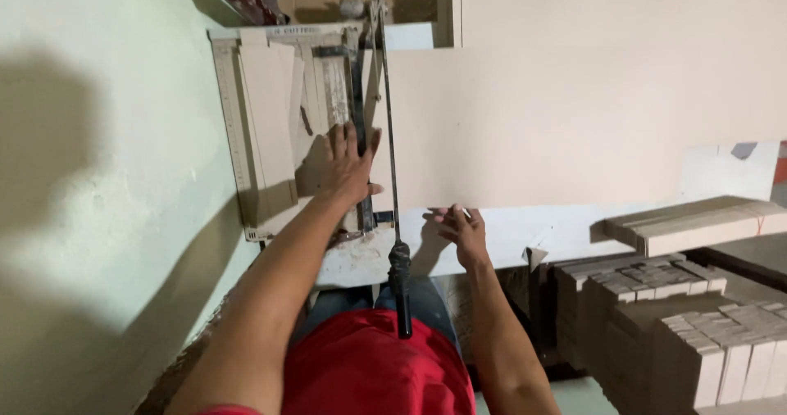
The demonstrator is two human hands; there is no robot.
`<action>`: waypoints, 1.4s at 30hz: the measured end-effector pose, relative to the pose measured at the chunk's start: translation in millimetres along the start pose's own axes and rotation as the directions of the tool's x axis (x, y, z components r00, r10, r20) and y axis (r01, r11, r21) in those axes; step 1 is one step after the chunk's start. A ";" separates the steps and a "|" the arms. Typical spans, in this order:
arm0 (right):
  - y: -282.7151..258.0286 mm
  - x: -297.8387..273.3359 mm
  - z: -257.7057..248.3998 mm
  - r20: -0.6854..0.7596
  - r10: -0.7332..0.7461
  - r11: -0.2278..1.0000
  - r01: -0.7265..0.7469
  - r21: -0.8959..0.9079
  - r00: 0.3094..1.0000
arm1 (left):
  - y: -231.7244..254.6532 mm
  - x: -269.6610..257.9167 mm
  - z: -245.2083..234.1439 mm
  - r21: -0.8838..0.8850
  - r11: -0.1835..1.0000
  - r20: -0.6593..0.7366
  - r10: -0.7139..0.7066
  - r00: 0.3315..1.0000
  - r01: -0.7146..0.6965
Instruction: The person sits on the floor and uses a manual paper cutter to trim large sheets of paper. They align the paper against the guide, pull down the lever to cut, and then remove the trimmed pieces.
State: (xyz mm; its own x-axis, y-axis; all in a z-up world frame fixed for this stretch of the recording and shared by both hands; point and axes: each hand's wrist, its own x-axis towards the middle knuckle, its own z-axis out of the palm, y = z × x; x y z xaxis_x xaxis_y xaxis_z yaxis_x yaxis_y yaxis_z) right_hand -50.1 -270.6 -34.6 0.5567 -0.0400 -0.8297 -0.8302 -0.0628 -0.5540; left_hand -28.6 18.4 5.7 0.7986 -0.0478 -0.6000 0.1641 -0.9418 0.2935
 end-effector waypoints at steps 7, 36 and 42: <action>-72.7 -93.1 43.6 0.187 0.000 0.515 0.161 -0.842 0.982 | 18.9 10.8 2.8 0.021 0.980 0.084 -0.199 0.976 0.198; 4.3 27.4 -22.4 -0.084 0.105 0.896 -0.058 0.441 0.991 | -105.0 -45.1 82.1 0.485 0.731 -0.137 0.606 0.783 -0.480; 65.5 43.6 -72.0 -0.052 0.032 0.868 -0.002 0.496 0.998 | -137.5 -70.7 12.6 0.524 0.748 0.300 0.285 0.910 -0.407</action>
State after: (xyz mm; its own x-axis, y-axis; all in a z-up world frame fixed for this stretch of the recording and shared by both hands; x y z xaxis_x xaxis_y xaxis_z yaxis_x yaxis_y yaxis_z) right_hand -78.0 -348.2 -102.2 0.5303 -0.0938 -0.8426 -0.7372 0.4399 -0.5129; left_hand -114.9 147.0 -1.6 0.5999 -0.4121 -0.6858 -0.5063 -0.8592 0.0735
